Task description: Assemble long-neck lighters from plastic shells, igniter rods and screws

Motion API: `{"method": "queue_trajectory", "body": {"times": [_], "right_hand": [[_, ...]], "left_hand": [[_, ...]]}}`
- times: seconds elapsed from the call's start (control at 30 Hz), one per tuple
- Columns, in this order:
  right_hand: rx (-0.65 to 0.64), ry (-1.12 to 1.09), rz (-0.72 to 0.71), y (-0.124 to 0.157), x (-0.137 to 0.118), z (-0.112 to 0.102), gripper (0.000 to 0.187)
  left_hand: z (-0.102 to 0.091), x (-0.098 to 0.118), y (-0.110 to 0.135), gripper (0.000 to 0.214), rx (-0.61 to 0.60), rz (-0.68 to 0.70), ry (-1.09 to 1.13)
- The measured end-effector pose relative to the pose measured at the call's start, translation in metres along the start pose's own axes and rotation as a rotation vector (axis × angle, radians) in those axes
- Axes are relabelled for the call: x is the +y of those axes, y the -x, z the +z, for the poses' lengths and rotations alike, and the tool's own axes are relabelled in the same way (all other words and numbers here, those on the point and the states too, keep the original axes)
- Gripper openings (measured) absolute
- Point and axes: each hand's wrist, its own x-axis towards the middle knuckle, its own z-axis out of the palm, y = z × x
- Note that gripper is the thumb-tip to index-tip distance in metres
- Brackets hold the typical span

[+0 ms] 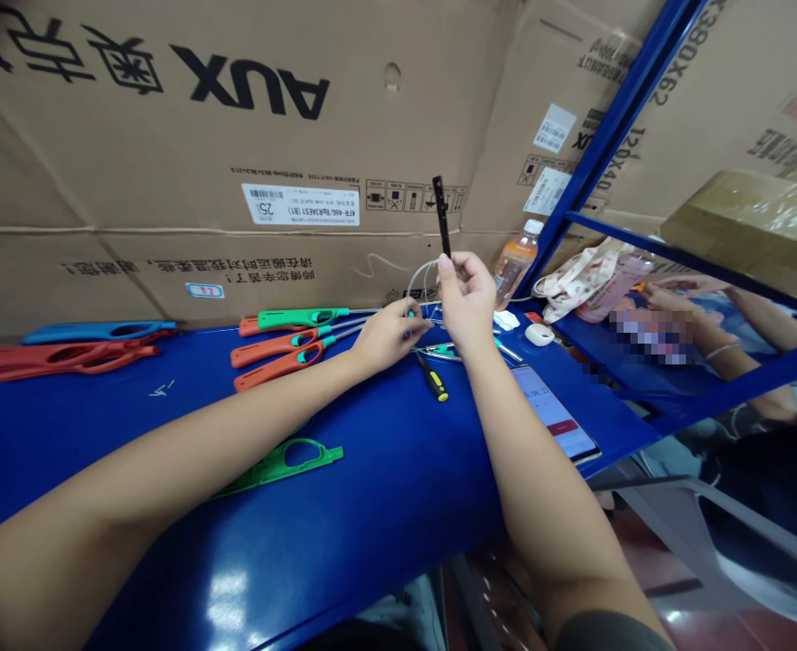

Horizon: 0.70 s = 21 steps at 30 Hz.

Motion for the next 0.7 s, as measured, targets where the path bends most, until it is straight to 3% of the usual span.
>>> {"method": "queue_trajectory", "body": {"times": [0.17,0.37,0.7], "right_hand": [[0.018,-0.003,0.023,-0.004,0.002,-0.003,0.04],[0.039,-0.044,0.007,-0.004,0.004,-0.002,0.038],[0.056,0.185,0.056,-0.007,0.017,-0.007,0.025]], "left_hand": [[0.0,-0.001,0.001,0.041,0.079,-0.138,0.123],[0.013,-0.015,-0.001,0.03,-0.027,-0.273,0.263],[0.012,-0.028,-0.001,0.034,-0.066,-0.496,0.499]]}}
